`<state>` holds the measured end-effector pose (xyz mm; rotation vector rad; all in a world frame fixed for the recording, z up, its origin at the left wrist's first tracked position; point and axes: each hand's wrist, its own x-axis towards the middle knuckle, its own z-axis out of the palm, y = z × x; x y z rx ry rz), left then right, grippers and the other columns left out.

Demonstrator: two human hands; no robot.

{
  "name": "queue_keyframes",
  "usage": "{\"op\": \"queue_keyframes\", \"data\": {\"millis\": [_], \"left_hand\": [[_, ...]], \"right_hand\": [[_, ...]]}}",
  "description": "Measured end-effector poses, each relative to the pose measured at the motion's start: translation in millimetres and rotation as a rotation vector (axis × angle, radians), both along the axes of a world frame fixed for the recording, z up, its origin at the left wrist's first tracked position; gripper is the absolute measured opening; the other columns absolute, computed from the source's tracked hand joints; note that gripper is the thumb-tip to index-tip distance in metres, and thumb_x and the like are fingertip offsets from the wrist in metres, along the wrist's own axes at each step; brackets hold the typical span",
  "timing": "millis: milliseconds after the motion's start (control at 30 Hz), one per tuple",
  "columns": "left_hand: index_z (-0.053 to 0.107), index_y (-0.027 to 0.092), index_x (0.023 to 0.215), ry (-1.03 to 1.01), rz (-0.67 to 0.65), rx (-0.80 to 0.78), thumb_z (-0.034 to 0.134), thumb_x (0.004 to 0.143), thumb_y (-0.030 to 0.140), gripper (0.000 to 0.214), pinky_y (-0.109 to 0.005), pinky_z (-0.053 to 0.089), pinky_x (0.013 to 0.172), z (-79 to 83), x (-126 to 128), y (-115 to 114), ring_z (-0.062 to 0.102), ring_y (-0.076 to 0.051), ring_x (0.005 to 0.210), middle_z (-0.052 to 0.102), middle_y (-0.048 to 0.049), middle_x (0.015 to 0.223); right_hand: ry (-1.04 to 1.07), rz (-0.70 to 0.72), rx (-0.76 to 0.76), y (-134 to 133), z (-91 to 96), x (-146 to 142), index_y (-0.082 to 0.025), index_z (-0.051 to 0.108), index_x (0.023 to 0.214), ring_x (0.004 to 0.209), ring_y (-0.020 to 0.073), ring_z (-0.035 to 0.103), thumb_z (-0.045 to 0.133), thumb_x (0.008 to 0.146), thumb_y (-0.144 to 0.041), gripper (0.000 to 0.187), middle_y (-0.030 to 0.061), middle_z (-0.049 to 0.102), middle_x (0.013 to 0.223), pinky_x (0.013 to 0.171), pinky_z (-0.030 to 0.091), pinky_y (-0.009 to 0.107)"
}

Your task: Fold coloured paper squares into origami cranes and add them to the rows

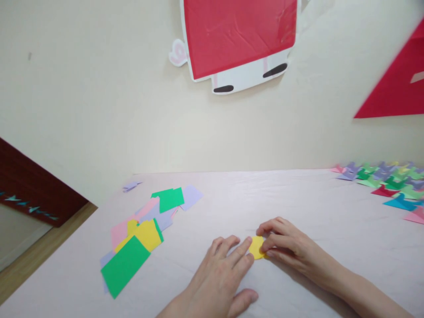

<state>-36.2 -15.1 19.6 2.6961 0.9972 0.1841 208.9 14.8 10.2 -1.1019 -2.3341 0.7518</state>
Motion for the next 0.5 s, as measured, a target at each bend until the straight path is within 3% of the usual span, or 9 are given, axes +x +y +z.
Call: {"op": "queue_keyframes", "data": {"millis": [267,500], "left_hand": [[0.05,0.021,0.13,0.053,-0.017,0.04,0.05,0.093,0.052,0.048,-0.048,0.033,0.106,-4.0,0.4,-0.6,0.04,-0.031,0.13,0.038,-0.0055,0.152],[0.051,0.021,0.13,0.039,-0.018,0.072,0.053,0.092,0.052,0.049,-0.047,0.033,0.105,-4.8,1.1,-0.1,0.041,-0.03,0.129,0.045,-0.0079,0.146]], "right_hand": [[0.049,-0.183,-0.107,1.7,3.1,-15.8,-0.024,0.062,0.072,0.094,0.0218,0.056,0.056,0.087,-0.027,0.016,0.0033,0.064,0.096,0.084,0.048,0.036],[0.029,-0.235,-0.078,1.6,-2.3,-22.9,-0.023,0.058,0.072,0.093,0.0243,0.053,0.055,0.084,-0.021,0.012,0.005,0.062,0.092,0.086,0.043,0.043]]}}
